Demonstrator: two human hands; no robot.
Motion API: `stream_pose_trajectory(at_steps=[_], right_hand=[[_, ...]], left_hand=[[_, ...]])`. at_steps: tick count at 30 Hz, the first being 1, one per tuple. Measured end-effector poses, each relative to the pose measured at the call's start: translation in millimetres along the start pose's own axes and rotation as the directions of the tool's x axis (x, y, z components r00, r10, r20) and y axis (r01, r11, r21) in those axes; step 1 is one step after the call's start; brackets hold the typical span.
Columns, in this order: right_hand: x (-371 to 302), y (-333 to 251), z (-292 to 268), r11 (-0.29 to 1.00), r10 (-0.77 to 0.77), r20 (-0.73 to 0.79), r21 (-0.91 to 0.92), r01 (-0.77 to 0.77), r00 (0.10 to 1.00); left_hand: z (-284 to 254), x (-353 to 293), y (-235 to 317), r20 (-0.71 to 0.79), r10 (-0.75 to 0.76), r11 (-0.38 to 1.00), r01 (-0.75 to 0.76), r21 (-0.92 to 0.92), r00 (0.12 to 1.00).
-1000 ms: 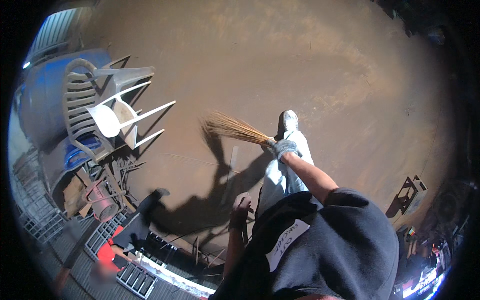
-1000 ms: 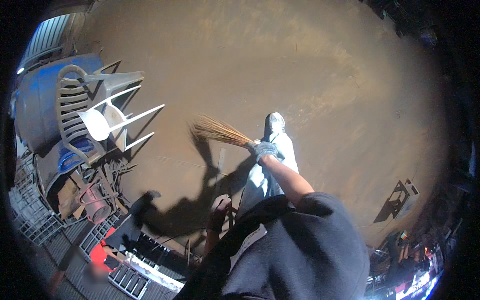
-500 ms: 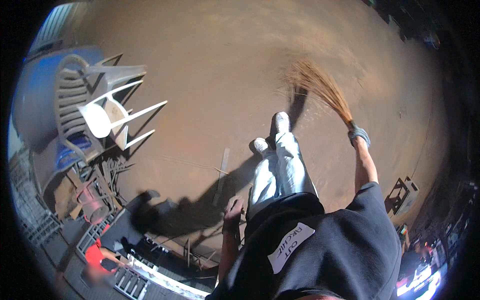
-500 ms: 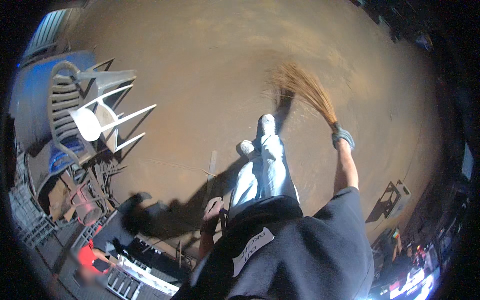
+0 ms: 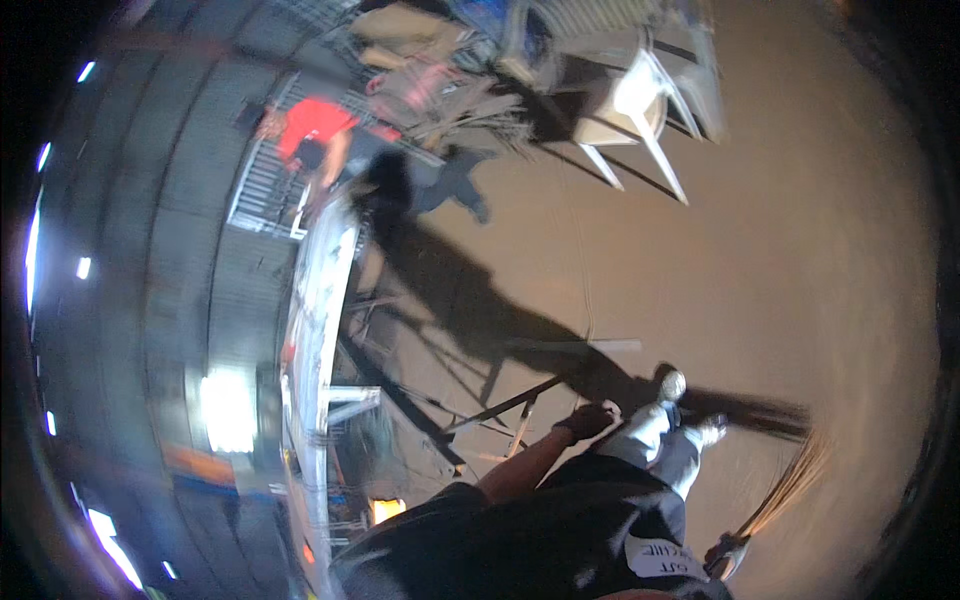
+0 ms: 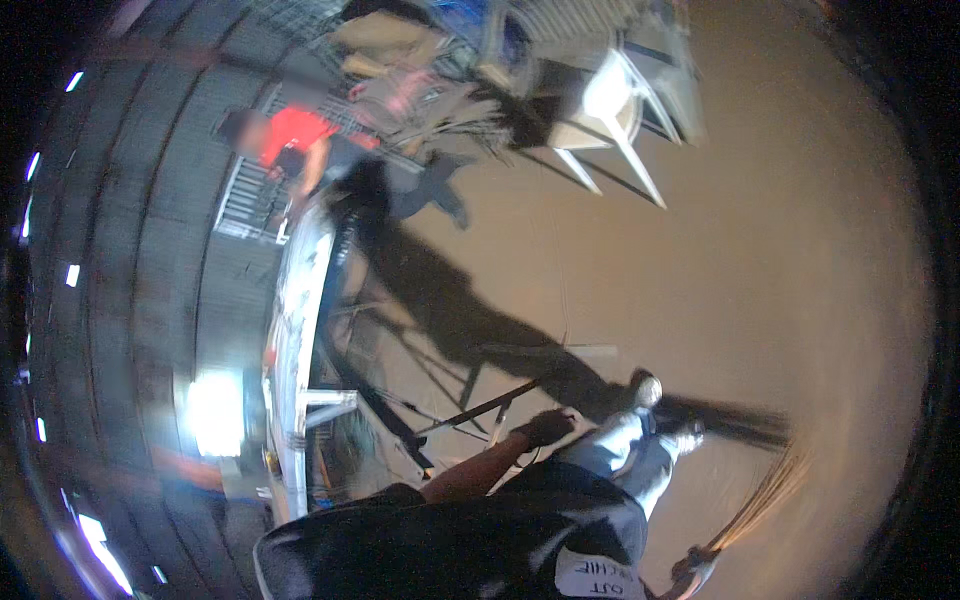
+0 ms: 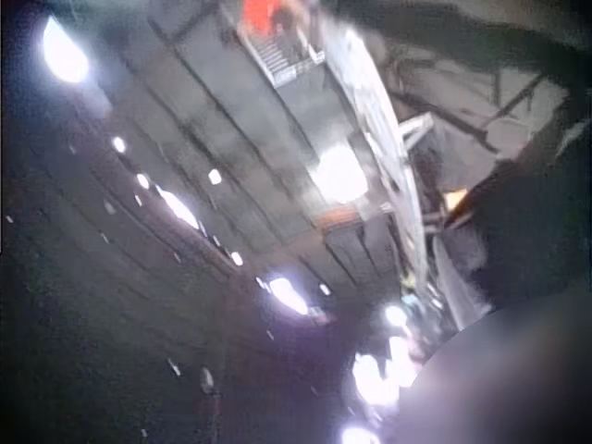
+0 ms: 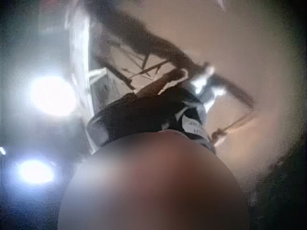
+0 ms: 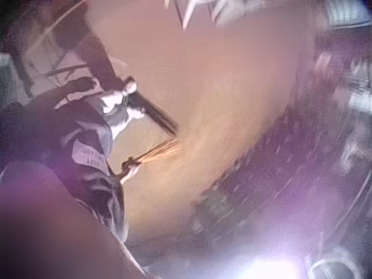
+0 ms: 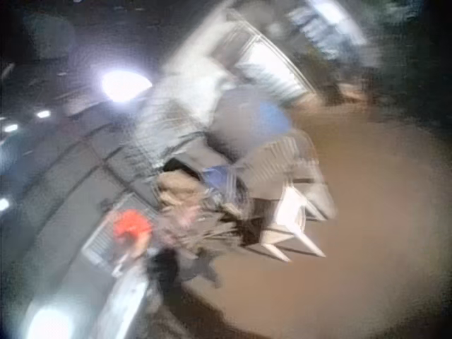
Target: The person sweeps a concrete floor using a traditional straw broom in a large indoor space. They move around the area, sweeping debris toward a central pile while navigating around stacked green crates, white plastic chairs, and metal frames. The person continues sweeping across different sections of the floor throughout the clip.
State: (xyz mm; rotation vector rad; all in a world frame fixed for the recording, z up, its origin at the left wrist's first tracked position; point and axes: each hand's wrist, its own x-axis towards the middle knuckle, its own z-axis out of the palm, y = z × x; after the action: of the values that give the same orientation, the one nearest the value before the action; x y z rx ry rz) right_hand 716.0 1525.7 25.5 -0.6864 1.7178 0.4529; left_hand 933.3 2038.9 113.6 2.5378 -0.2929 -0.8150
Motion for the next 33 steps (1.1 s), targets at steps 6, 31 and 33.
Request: stream_pose_trajectory(at_steps=[6,31,33], right_hand=[[-15,-42,145,0.814,-0.334,0.165,-0.445,0.372,0.928],[-23,-286,473,0.567,-0.448,0.355,-0.597,0.568,0.821],[-8,-292,443,0.632,-0.468,0.390,-0.479,0.609,0.793]], left_hand=[[-28,-23,25,-0.083,-0.295,0.947,0.279,-0.160,0.952],[-58,-102,35,-0.019,-0.524,0.818,0.497,-0.291,0.851],[-54,-102,40,0.031,-0.516,0.826,0.506,-0.250,0.856]])
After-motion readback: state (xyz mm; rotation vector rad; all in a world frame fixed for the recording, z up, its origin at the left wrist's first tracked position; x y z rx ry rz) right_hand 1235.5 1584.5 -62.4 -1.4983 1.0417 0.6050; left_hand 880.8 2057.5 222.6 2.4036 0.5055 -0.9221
